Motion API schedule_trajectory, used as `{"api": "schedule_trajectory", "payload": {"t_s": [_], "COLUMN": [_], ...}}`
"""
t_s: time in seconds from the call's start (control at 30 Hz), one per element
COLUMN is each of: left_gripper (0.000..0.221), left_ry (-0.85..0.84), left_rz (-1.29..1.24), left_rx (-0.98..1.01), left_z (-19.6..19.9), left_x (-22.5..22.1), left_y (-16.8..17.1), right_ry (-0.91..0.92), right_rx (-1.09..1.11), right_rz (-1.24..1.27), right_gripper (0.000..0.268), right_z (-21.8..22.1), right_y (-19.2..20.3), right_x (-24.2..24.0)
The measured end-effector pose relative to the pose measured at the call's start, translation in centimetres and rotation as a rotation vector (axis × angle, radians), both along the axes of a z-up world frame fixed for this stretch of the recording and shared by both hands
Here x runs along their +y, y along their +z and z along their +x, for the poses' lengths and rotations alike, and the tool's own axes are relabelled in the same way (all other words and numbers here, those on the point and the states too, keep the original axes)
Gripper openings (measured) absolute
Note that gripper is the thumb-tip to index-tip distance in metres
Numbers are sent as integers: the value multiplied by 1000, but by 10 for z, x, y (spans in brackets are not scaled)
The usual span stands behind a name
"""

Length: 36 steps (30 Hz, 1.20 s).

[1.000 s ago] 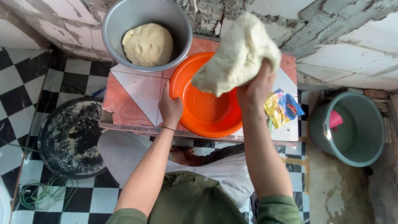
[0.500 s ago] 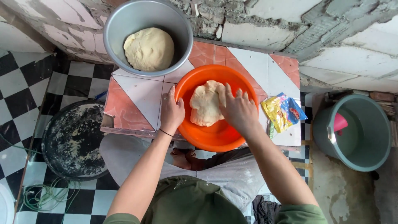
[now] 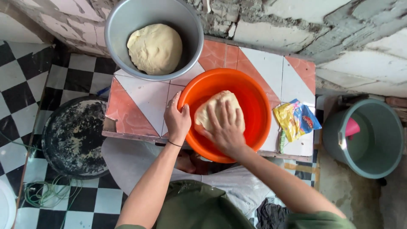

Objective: Kneading a large piece of dough in an orange bowl by repeatedly lifting and slapping it down.

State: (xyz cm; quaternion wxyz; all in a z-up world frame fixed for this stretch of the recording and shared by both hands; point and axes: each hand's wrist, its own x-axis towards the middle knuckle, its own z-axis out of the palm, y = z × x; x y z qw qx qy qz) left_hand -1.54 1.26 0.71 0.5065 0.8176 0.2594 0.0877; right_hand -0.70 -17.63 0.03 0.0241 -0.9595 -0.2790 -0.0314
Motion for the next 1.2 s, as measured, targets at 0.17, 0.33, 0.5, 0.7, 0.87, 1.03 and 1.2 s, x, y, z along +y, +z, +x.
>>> {"api": "schedule_trajectory", "payload": {"t_s": [0.17, 0.33, 0.5, 0.7, 0.87, 1.03, 1.2], "left_gripper": [51, 53, 48, 48, 51, 53, 54], "left_ry": [-117, -42, 46, -11, -59, -33, 29], "left_rz": [-46, 2, -33, -13, 49, 79, -40], "left_rx": [-71, -107, -55, 18, -53, -52, -47], "left_z": [-4, 1, 7, 14, 9, 5, 14], "left_x": [2, -9, -8, -4, -8, -9, -7], "left_y": [4, -5, -4, -9, -13, -16, -17], "right_ry": [15, -126, -116, -100, -542, -426, 269], "right_rx": [474, 140, -76, 396, 566, 415, 185], "right_rz": [41, -127, -99, 456, 222, 247, 637], "right_gripper": [86, 74, 76, 60, 86, 63, 52], "right_z": [58, 62, 33, 82, 144, 127, 62], "right_y": [0, -16, -30, 35, -65, -107, -3], "right_x": [-47, 30, 36, -46, -34, -12, -28]}}
